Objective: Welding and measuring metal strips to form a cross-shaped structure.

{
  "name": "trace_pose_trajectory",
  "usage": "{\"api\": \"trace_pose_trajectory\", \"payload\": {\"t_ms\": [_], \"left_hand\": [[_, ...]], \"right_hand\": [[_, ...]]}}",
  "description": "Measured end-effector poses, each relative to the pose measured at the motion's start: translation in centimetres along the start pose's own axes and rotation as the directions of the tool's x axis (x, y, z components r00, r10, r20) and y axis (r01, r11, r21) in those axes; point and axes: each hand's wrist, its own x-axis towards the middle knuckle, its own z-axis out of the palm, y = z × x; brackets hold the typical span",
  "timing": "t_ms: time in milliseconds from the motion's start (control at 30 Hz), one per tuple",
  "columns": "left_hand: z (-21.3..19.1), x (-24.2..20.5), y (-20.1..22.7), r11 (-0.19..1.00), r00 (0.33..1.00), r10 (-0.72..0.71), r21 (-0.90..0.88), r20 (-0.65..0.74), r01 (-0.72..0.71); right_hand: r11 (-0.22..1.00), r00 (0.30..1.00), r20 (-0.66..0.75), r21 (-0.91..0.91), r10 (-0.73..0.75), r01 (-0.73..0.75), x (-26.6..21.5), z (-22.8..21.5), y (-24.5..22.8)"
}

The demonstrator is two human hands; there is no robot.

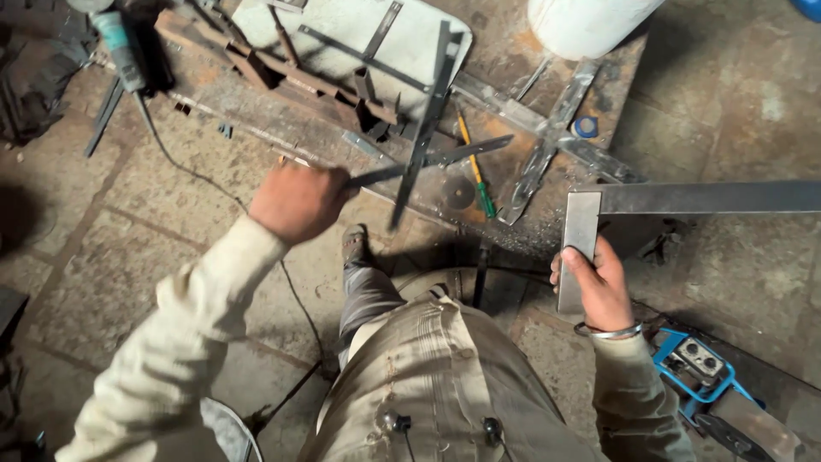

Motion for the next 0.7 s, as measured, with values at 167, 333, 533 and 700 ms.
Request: {"api": "trace_pose_trajectory", "payload": {"t_ms": [167,333,533,700], "left_hand": [[1.6,2.8,-1.3,0.911,0.971,-0.11,0.412,0.21,0.014],[6.2,2.7,-3.4,0.89,0.956,-0.142,0.455,0.259,0.009],[9.0,3.0,-4.0,0.889,0.948,-0.16,0.459,0.276,0.016],[10.5,3.1,-4.6,0.899,0.957,-0.129,0.437,0.258,0.004]], "right_hand": [[0.965,0.997,0.032,0.257,-0.064,0.054,0.0,2.5,-0.1],[0.944,0.992,0.08,0.307,0.099,-0.119,0.3,3.2,-1.5],[0.994,0.987,0.156,0.106,-0.026,0.01,1.8,3.4,-5.5],[0.979,0.975,0.096,0.06,-0.201,0.196,3.2,4.8,-8.4]]}}
